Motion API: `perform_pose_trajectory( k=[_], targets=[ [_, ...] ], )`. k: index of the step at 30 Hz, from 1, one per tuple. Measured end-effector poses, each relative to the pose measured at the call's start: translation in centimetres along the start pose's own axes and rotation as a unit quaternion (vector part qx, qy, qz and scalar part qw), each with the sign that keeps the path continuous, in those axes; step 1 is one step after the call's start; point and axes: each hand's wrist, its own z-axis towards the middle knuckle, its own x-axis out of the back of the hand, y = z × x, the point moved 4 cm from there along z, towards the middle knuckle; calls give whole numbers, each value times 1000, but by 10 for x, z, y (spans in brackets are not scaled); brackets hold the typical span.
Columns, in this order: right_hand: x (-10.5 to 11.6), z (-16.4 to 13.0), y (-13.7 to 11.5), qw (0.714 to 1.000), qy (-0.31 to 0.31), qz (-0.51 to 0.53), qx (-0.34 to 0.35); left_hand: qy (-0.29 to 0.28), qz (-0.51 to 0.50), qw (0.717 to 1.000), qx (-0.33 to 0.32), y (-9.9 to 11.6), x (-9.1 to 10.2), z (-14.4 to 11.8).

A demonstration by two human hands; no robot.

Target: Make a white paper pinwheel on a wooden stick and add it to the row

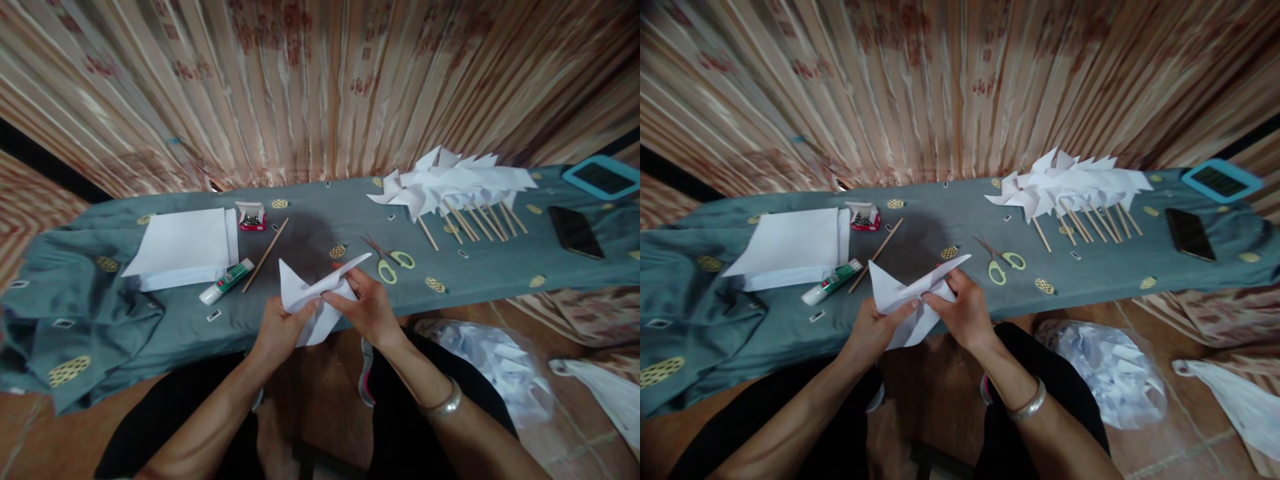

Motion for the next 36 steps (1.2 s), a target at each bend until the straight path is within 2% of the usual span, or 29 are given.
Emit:
perform_pose_trajectory(
  k=[5, 10, 12, 13, 15, 16, 18, 20, 22, 25, 28, 30, 32, 35, 36],
  targets=[
    [2, 0, 1, 998, 23, -57, 13, -74, 5, 997, 17, -4, -4, 0],
    [7, 4, -1, 1000, 20, 23, 4, -141, 14, 990, -19, 5, 4, 4],
    [11, 5, -4, 996, 14, 87, -5, -140, 1, 988, -63, 15, 13, 14],
    [13, 5, -5, 993, 17, 116, -13, -114, -5, 990, -79, 19, 20, 22],
    [18, 4, -7, 987, 18, 156, -33, -23, 103, 983, -148, 29, 35, 40],
    [20, 2, -7, 985, 14, 168, -42, 12, 201, 958, -202, 35, 39, 48],
    [21, 0, -6, 982, 0, 183, -51, 52, 371, 882, -285, 42, 40, 66],
    [21, -3, -5, 981, -15, 187, -46, 73, 467, 822, -318, 42, 38, 81],
    [21, -6, -5, 982, -28, 182, -35, 78, 524, 786, -319, 39, 34, 94],
    [22, -14, -9, 991, -52, 122, -10, 80, 553, 768, -314, 34, 29, 104],
    [25, -25, -21, 997, -61, -38, 42, 86, 560, 765, -306, 32, 27, 109],
    [27, -35, -33, 977, -47, -161, 128, 80, 536, 783, -304, 33, 24, 109],
    [25, -47, -49, 929, -30, -266, 257, 65, 495, 810, -309, 37, 19, 106],
    [16, -69, -70, 835, -8, -362, 415, 35, 442, 839, -315, 45, 4, 88],
    [13, -76, -76, 813, -3, -374, 447, 12, 377, 873, -308, 48, -2, 79]
  ],
)
